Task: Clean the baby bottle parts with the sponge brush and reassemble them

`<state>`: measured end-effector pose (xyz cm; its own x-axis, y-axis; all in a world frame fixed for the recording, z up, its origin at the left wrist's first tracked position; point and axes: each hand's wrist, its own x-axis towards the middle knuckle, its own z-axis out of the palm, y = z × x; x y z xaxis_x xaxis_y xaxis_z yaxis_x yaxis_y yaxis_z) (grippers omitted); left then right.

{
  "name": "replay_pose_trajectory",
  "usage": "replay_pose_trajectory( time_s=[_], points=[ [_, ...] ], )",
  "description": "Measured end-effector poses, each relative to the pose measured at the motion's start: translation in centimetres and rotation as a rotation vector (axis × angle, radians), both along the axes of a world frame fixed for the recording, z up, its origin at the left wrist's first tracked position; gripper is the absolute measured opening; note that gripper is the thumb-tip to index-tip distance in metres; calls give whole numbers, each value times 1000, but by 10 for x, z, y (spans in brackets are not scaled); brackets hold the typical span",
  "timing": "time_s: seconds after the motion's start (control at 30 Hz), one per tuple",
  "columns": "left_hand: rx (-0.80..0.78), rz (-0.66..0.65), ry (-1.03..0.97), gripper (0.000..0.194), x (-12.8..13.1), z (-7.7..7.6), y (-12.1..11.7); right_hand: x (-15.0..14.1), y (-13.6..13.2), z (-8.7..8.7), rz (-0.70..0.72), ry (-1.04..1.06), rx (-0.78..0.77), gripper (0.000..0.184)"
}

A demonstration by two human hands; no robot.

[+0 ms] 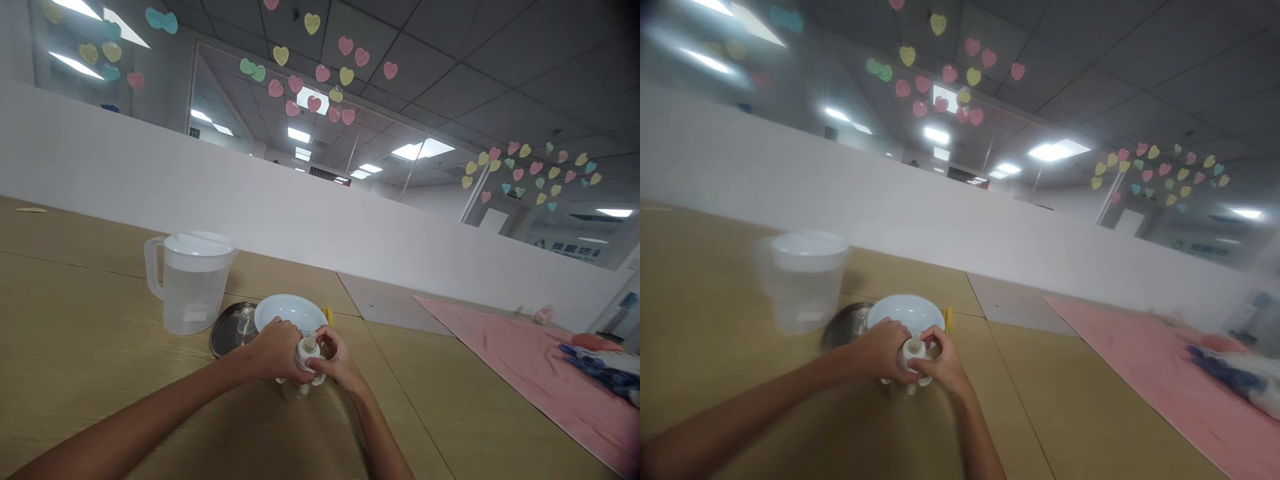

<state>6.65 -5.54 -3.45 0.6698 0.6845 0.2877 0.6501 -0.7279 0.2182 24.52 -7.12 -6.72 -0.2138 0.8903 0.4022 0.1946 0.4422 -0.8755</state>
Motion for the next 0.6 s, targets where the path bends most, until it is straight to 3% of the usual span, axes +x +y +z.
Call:
replay_pose_trajectory(
  time_s=[0.13,0.23,0.37,0.43,0.53,0.6],
  points=[
    [-10,23,15,40,2,4,-6,-1,2,-2,21,49,-21,38],
    [-62,6,44,43,-3,16,-11,-1,4,-4,55,53,-44,40],
    [-220,-86,78,65,-27,40,-6,0,5,-6,61,51,-48,41],
    [-222,-13,70,72,-44,48,6,-1,5,-5,73,55,-45,42],
    [-31,224,177,36,-68,47,30,-3,3,-4,81,51,-45,43],
    [-10,313,193,22,-77,38,46,-4,2,-2,87,45,-63,42]
  ],
)
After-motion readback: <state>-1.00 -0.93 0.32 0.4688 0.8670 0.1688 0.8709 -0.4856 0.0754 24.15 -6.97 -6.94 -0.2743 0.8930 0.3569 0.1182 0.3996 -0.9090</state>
